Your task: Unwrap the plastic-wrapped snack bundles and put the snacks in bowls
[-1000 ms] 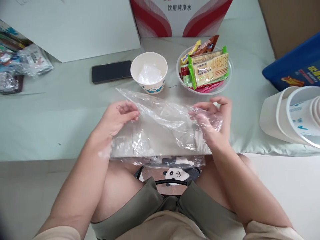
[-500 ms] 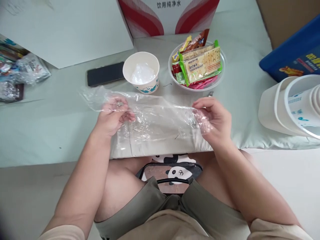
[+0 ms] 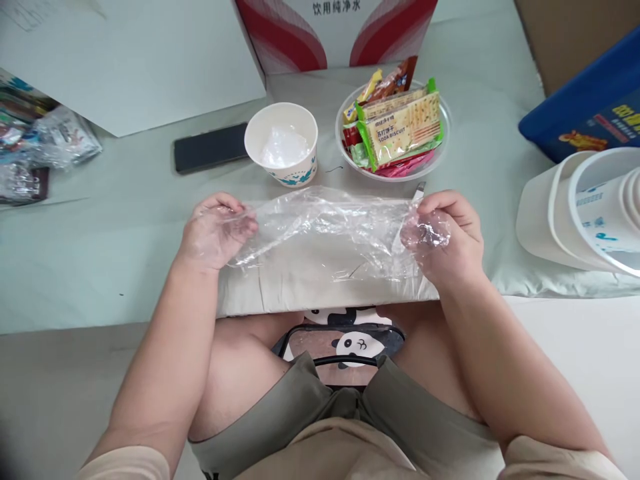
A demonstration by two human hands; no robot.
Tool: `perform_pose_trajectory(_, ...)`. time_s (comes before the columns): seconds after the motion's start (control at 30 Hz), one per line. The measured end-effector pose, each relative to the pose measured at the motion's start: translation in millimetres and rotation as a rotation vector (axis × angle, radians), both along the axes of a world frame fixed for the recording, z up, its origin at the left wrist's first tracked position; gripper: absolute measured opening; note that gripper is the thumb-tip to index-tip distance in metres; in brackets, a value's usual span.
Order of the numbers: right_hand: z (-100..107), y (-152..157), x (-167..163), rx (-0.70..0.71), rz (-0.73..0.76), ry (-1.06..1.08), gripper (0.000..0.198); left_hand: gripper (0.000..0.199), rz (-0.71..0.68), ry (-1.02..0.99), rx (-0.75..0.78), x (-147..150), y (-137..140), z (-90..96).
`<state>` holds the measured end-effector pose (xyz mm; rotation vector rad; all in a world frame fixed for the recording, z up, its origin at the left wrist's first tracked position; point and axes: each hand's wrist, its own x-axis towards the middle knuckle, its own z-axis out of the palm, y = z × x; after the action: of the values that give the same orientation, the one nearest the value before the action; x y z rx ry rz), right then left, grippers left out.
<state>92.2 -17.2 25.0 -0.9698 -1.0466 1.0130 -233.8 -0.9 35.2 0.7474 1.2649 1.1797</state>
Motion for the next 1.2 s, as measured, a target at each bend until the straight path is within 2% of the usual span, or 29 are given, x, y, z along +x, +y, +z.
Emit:
perform_pose_trajectory(0.07,1,-1,0,0.001,0.031,0.018,0.027,0.013,-0.004,-0.003,-0.035,1,2,-0.8)
perform_pose_trajectory(0.2,5,-4,-2,-0.136,0.1,-0.087,0.031,0.015,0.01,0.023,-0.091,2,5,-2.1)
perform_pose_trajectory(0.3,8,-4,-1,-0.193,0.161,-0.015,0.035,0.018,0.015,0.024,-0.107,3,6,-1.8)
perform_pose_trajectory(0.37,7,-3,0,-0.226,0.158,0.019,0.034,0.018,-0.007,0.011,-0.111,3,6,-2.0)
perform_pose_trajectory(0.43,3,-2,0,-0.237,0.132,-0.082,0.035,0.016,-0.032,0.01,-0.12,3,5,-3.0)
perform_pose_trajectory(0.5,-3,-1,0,-0.144,0.124,-0.215,0.045,0.015,-0.04,0.017,-0.126,3,5,-4.5)
perform_pose_trajectory(0.57,-9,-2,1,0.023,0.142,-0.304,0.052,0.015,-0.028,0.03,-0.126,4,6,-5.8)
perform_pose_trajectory(0.7,-15,-5,7,0.295,0.192,-0.502,0.032,0.016,-0.011,0.07,-0.138,5,7,-6.5)
perform_pose_trajectory(0.83,-8,-13,8,0.466,0.3,-0.677,0.056,0.013,0.006,0.085,-0.121,5,9,-7.7)
perform_pose_trajectory(0.87,-5,-16,6,0.508,0.295,-0.729,0.056,0.013,0.007,0.087,-0.119,5,9,-8.2)
perform_pose_trajectory(0.93,-1,-23,-1,0.548,0.272,-0.795,0.038,0.013,0.008,0.089,-0.119,6,9,-8.5)
perform_pose_trajectory(0.97,1,-26,-4,0.527,0.253,-0.773,0.026,0.013,0.008,0.087,-0.119,6,10,-8.3)
perform_pose_trajectory(1.03,2,-29,-12,0.398,0.185,-0.617,0.005,0.014,0.014,0.08,-0.122,6,10,-6.9)
perform_pose_trajectory(1.07,1,-30,-14,0.322,0.14,-0.497,0.009,0.015,0.02,0.074,-0.126,7,9,-5.9)
perform_pose_trajectory(1.13,-1,-28,-18,0.212,0.044,-0.259,0.032,0.017,0.026,0.07,-0.138,8,9,-4.1)
perform_pose_trajectory(1.2,0,-26,-18,0.162,-0.003,-0.188,0.044,0.018,0.027,0.066,-0.146,8,8,-3.5)
